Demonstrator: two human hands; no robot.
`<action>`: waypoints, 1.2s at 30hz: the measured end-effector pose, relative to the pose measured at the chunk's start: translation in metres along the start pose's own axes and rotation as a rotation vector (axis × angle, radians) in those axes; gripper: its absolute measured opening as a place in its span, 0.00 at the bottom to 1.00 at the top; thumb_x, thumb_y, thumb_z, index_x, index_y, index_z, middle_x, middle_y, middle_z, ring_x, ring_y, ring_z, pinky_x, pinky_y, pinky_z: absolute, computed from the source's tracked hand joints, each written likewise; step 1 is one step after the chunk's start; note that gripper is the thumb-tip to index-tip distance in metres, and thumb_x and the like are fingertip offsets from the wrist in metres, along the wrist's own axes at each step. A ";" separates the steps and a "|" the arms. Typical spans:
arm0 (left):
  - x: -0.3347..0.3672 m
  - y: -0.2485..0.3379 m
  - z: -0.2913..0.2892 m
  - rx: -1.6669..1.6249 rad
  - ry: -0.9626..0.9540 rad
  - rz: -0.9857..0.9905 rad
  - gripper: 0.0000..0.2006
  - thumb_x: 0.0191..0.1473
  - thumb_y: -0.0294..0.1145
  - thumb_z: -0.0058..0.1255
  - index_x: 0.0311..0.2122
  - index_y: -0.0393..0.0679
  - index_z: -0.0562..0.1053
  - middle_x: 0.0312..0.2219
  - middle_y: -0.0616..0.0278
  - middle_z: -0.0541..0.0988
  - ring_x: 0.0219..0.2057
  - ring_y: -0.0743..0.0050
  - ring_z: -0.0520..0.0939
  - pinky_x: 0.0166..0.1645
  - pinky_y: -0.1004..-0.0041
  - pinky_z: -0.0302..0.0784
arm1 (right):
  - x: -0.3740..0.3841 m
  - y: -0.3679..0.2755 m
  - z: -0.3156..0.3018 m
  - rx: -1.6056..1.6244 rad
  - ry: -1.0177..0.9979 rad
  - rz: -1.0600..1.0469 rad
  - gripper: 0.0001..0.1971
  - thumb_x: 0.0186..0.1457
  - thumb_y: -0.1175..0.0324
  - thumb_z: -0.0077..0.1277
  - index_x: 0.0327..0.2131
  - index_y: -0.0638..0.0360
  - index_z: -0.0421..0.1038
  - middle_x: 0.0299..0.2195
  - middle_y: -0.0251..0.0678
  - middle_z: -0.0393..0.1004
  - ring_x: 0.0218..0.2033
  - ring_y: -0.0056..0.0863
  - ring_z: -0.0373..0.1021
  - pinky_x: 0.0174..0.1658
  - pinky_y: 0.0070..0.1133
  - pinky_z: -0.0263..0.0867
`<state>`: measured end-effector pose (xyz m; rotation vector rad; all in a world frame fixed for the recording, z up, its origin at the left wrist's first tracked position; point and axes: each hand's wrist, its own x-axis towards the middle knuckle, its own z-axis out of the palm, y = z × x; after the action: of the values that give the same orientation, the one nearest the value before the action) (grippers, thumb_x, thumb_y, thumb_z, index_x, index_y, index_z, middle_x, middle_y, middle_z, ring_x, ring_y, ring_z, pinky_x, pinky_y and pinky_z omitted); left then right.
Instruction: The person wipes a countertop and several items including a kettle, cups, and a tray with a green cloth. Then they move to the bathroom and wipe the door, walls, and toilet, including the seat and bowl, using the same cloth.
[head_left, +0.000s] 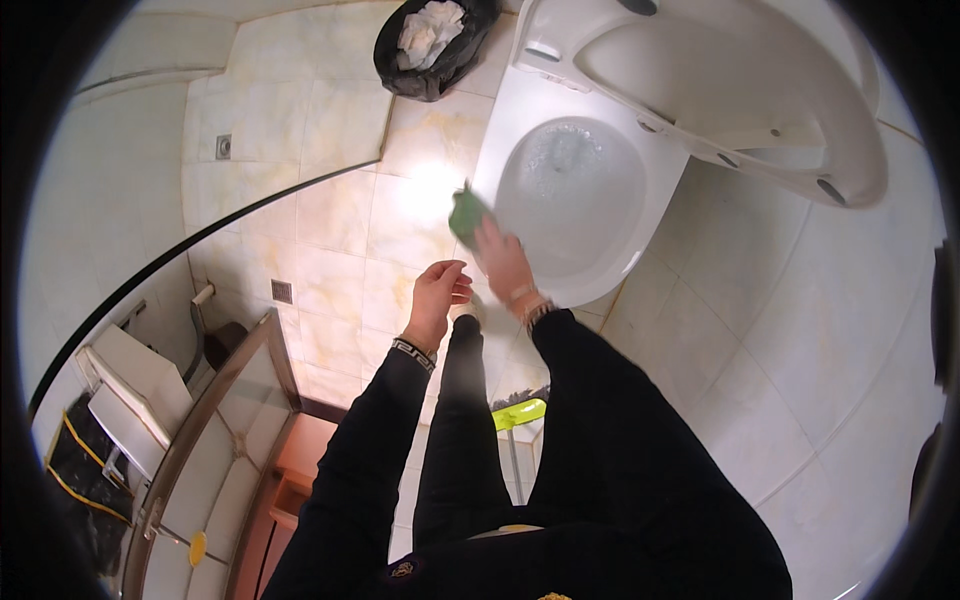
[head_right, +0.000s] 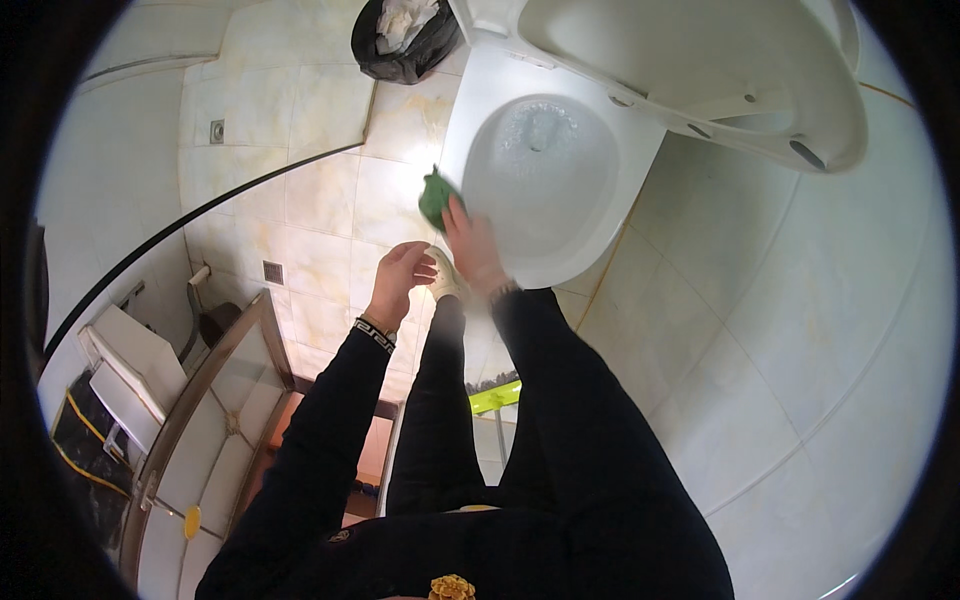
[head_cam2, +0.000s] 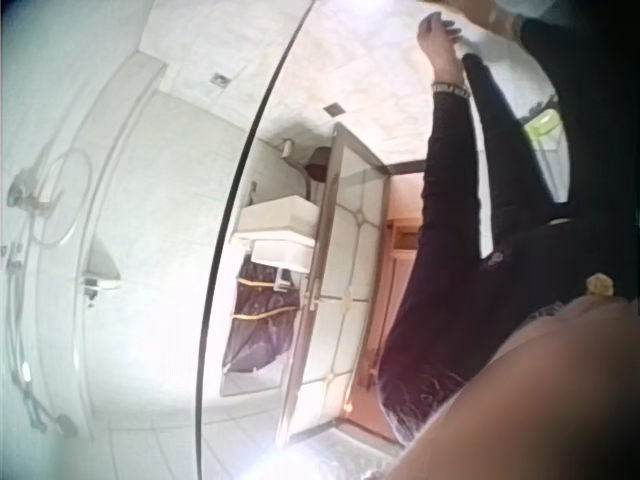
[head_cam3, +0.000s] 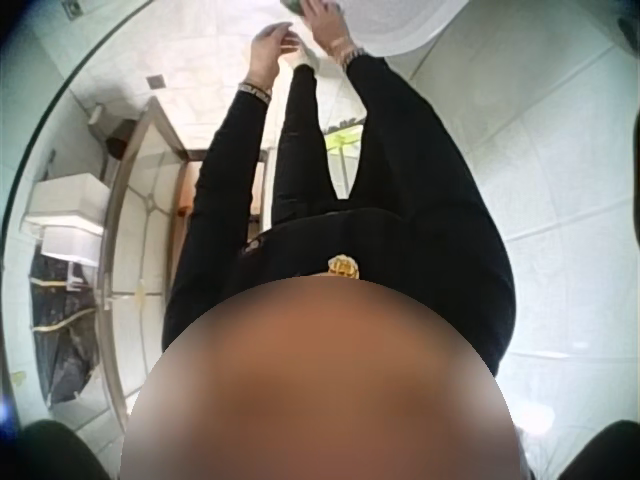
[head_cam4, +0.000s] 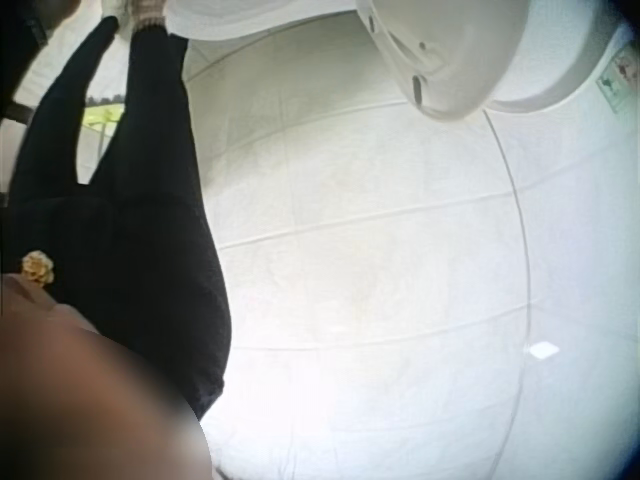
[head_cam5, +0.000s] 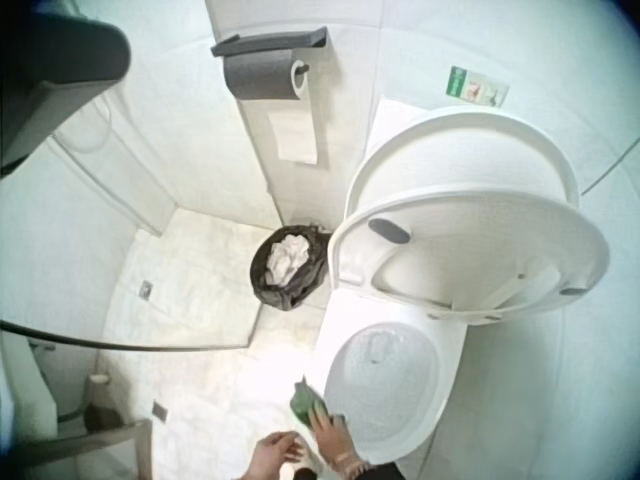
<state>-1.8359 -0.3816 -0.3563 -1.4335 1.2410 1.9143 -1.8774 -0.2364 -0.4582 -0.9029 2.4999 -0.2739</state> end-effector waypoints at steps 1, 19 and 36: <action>0.001 0.000 -0.001 -0.001 -0.008 0.012 0.12 0.59 0.35 0.49 0.44 0.38 0.74 0.28 0.62 0.79 0.27 0.74 0.80 0.33 0.75 0.76 | -0.028 0.000 0.002 -0.064 0.174 -0.097 0.26 0.48 0.72 0.49 0.54 0.61 0.65 0.60 0.43 0.59 0.40 0.40 0.66 0.47 0.30 0.65; -0.006 -0.027 -0.010 0.082 -0.011 -0.020 0.14 0.59 0.35 0.47 0.46 0.37 0.73 0.30 0.60 0.79 0.29 0.71 0.81 0.35 0.73 0.77 | 0.120 0.028 -0.083 0.323 0.331 0.188 0.18 0.50 0.71 0.53 0.46 0.59 0.73 0.55 0.46 0.65 0.49 0.51 0.63 0.54 0.35 0.61; 0.002 -0.044 -0.023 0.084 0.046 -0.061 0.11 0.59 0.35 0.50 0.42 0.39 0.73 0.28 0.62 0.79 0.25 0.74 0.80 0.30 0.75 0.76 | -0.150 0.175 -0.030 0.037 0.178 0.123 0.17 0.41 0.77 0.54 0.38 0.53 0.71 0.48 0.36 0.70 0.47 0.43 0.65 0.47 0.37 0.63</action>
<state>-1.7907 -0.3800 -0.3766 -1.4628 1.2679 1.7772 -1.8875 -0.0049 -0.4372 -0.7350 2.6918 -0.3740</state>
